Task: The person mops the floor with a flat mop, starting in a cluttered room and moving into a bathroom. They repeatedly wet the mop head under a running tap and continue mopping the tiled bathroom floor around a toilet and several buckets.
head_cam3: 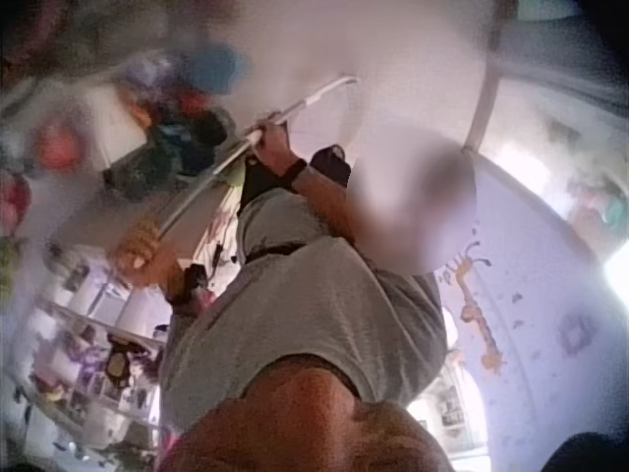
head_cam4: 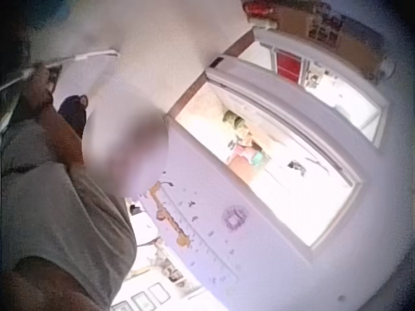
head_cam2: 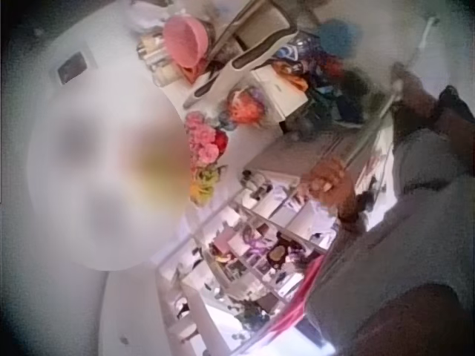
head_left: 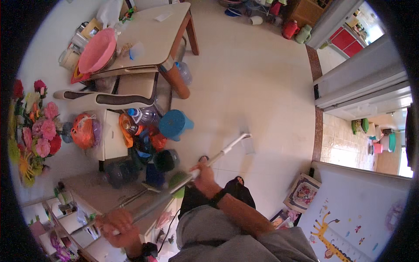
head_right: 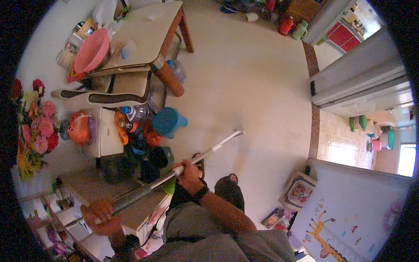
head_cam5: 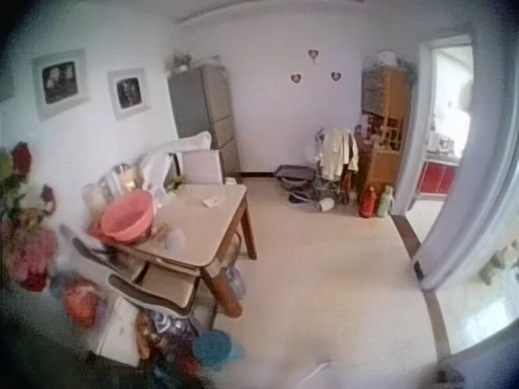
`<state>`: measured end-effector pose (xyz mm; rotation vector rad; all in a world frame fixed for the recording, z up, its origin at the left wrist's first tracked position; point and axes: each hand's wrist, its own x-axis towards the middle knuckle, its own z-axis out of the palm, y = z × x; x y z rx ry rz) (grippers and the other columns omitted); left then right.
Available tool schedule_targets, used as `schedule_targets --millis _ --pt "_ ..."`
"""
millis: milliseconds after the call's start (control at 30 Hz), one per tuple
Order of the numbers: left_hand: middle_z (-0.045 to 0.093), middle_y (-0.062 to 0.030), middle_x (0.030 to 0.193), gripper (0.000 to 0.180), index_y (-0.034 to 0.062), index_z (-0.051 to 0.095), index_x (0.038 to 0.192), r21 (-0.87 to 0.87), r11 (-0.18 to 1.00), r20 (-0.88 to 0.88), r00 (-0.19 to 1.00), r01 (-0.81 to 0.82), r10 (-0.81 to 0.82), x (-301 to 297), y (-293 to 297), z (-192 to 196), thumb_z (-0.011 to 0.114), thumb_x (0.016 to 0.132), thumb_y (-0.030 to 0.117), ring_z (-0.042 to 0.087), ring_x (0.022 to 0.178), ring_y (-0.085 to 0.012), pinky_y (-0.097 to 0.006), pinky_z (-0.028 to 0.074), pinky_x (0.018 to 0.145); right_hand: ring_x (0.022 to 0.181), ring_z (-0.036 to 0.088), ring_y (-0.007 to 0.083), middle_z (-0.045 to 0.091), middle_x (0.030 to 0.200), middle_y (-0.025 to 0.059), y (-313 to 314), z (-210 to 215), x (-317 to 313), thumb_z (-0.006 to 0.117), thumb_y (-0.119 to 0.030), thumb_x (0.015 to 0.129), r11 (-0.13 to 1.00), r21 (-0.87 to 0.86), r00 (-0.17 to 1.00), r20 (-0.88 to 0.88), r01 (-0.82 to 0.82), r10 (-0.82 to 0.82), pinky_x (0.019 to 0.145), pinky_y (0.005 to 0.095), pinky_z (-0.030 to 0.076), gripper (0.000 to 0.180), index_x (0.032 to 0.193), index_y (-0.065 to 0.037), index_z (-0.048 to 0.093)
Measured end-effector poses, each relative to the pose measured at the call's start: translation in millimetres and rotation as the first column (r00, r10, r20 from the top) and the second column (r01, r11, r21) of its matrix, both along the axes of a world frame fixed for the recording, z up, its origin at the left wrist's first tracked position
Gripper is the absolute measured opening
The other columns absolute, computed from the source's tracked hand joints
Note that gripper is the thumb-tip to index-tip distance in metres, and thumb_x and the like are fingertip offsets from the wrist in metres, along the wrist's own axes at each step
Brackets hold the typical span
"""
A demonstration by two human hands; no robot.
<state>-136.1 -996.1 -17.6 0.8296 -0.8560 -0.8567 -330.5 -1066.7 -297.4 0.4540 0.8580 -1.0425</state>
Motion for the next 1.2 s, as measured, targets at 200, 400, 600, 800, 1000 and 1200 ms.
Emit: schedule_targets --millis 200,400,600,800,1000,1200 --pt "0.044 -0.0033 0.055 0.018 0.0116 0.049 0.077 -0.018 0.997 0.178 0.981 -0.079 0.081 38.0 -52.0 17.5 0.053 0.094 0.018 0.043 0.05 -0.0151 -0.034 0.038 0.056 0.076 0.062 0.0269 0.057 0.075 0.0113 -67.2 -23.4 108.1 0.056 0.003 0.09 0.995 0.101 0.961 0.275 -0.009 -0.02 0.072 0.0397 0.054 0.006 0.095 0.0 0.055" --pt "0.044 0.0 0.056 0.021 0.0139 0.049 0.076 0.013 0.984 0.181 0.968 -0.177 0.172 18.2 -105.1 -13.4 0.054 0.096 0.019 0.041 0.054 -0.0122 -0.032 0.034 0.055 0.066 0.054 0.0255 0.051 0.075 0.0102 -132.0 -29.9 97.8 0.05 -0.008 0.094 0.999 -0.043 0.99 0.139 0.01 -0.004 0.066 0.0371 0.051 0.008 0.091 -0.001 0.049" --pt "0.046 0.0002 0.057 0.008 0.0124 0.054 0.086 0.003 0.996 0.262 0.961 0.092 -0.09 -28.3 -154.0 -14.5 0.053 0.093 0.015 0.044 0.054 -0.0132 -0.032 0.037 0.055 0.067 0.053 0.0236 0.05 0.07 0.0097 -173.5 -23.5 24.2 0.053 -0.01 0.094 0.985 0.074 0.965 0.204 0.155 -0.167 0.065 0.0361 0.05 0.011 0.089 -0.003 0.047" --pt "0.045 -0.0046 0.054 0.013 0.0071 0.045 0.083 -0.001 0.982 0.083 0.978 0.191 -0.191 -159.0 -221.1 -35.2 0.051 0.093 0.011 0.044 0.049 -0.0174 -0.035 0.04 0.051 0.061 0.052 0.0221 0.051 0.069 0.0083 -195.1 -46.0 -132.7 0.052 -0.008 0.093 0.944 0.068 0.941 0.082 0.323 -0.328 0.061 0.0338 0.049 0.008 0.088 -0.003 0.048" --pt "0.045 -0.0069 0.058 0.012 0.0089 0.043 0.084 0.214 0.864 -0.029 0.887 0.457 -0.462 -311.2 -268.4 -83.7 0.05 0.094 0.011 0.043 0.053 -0.0216 -0.042 0.041 0.059 0.057 0.05 0.0173 0.048 0.065 0.004 -190.4 -92.2 -331.4 0.052 -0.008 0.093 0.884 0.039 0.876 -0.159 0.467 -0.456 0.058 0.0327 0.05 0.011 0.085 -0.007 0.045" --pt "0.053 -0.0075 0.068 0.015 0.0049 0.047 0.081 0.299 0.78 -0.059 0.827 0.549 -0.559 -406.7 -280.7 -139.4 0.052 0.095 0.001 0.054 0.066 -0.02 -0.045 0.05 0.076 0.056 0.049 0.0167 0.046 0.063 0.0028 -176.6 -133.7 -469.2 0.05 -0.006 0.092 0.862 0.131 0.845 -0.316 0.489 -0.431 0.056 0.0309 0.05 0.013 0.082 -0.008 0.042"
